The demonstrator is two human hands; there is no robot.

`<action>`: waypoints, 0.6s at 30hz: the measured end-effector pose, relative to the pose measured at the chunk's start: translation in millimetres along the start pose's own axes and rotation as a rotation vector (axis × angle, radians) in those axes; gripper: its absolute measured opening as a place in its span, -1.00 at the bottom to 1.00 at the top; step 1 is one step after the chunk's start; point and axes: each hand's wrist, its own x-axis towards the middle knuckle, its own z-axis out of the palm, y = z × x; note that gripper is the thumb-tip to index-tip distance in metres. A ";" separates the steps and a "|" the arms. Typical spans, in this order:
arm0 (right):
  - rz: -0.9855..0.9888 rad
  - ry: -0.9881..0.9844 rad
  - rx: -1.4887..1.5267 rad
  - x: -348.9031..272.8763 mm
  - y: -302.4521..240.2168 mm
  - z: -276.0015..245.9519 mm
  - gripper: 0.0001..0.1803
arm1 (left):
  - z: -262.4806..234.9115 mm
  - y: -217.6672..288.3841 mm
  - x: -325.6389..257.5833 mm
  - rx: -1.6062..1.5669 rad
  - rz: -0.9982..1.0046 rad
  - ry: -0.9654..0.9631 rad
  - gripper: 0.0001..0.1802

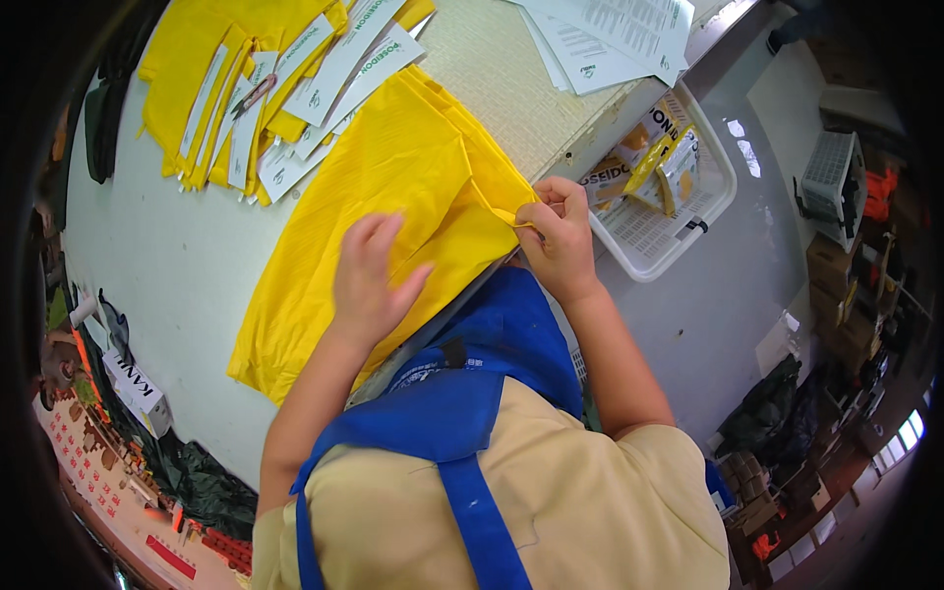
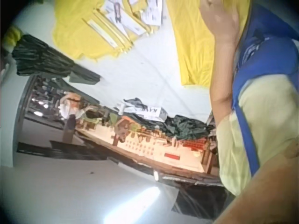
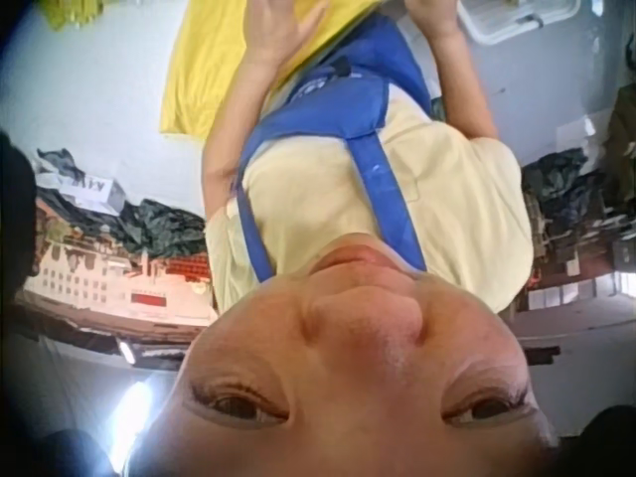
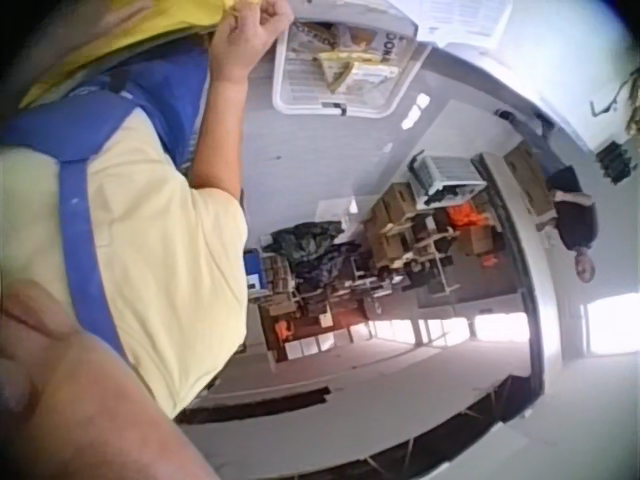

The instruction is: The person folds a yellow raincoat on a white table. They use a small blade to cut loose threads, then fold the garment in half and in thirds, placing it on a stack of similar items.

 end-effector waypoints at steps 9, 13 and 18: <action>0.279 0.068 0.080 -1.6 15.3 5.6 -0.79 | 41.0 -15.8 82.2 -0.299 -0.349 0.064 -0.58; 0.327 0.067 0.070 3.2 14.7 8.1 -0.80 | 44.8 -17.8 74.7 -0.393 -0.340 0.150 -0.62; 0.333 0.028 0.089 7.5 17.0 4.9 -0.83 | 42.3 -12.1 73.9 -0.086 -0.106 0.001 -0.54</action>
